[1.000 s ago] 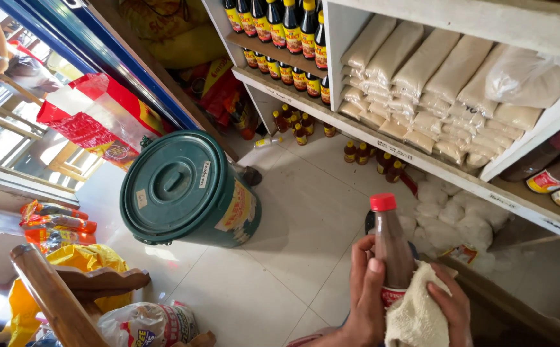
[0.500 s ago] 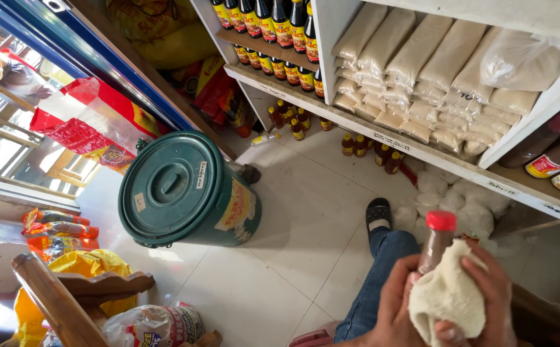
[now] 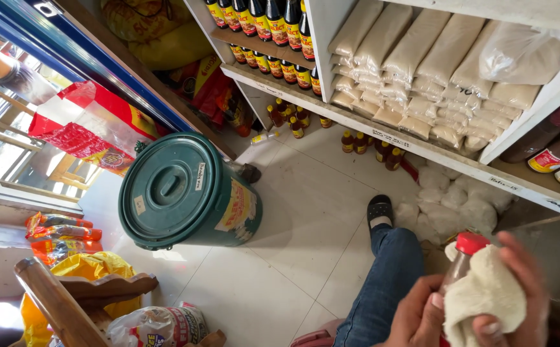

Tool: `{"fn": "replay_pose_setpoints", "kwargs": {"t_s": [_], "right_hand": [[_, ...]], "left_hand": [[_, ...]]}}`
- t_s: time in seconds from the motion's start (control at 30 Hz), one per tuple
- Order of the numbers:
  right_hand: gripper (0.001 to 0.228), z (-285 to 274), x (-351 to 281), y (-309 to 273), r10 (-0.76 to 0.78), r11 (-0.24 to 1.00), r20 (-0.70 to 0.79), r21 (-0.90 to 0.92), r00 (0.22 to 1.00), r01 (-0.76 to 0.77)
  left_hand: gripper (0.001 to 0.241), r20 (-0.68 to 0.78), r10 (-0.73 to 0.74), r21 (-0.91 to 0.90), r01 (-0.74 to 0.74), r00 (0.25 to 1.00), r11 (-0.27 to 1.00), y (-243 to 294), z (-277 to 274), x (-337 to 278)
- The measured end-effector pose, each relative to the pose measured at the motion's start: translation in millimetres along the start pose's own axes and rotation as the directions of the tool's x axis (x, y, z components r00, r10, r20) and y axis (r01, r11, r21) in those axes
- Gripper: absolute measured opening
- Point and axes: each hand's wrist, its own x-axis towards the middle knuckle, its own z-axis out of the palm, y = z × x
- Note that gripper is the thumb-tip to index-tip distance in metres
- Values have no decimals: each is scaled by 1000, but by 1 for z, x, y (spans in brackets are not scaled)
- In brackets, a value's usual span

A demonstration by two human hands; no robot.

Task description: Wiping down condiment bottles with a cloth and organizing them on a grocery store shelf.

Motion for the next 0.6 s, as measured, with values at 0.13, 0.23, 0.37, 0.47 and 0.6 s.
{"fn": "replay_pose_setpoints", "kwargs": {"t_s": [0.13, 0.23, 0.37, 0.47, 0.6], "right_hand": [[80, 0, -1, -2, 56, 998, -24, -19, 998, -57], [95, 7, -31, 28, -28, 992, 66, -118, 997, 36], [94, 41, -51, 0, -3, 996, -40, -86, 999, 0], [92, 41, -49, 5, -15, 990, -71, -138, 997, 5], [89, 9, -29, 40, -134, 986, 71, -92, 988, 140]], "left_hand": [[51, 21, -8, -45, 9, 1000, 999, 9, -1, 8], [44, -24, -46, -162, 42, 999, 986, 20, -9, 19], [44, -248, 7, -158, -48, 969, 986, 38, -17, 29], [43, -272, -2, -93, -24, 962, 995, 41, -16, 26], [43, -148, -38, -81, 27, 988, 996, 25, -2, 11]]}}
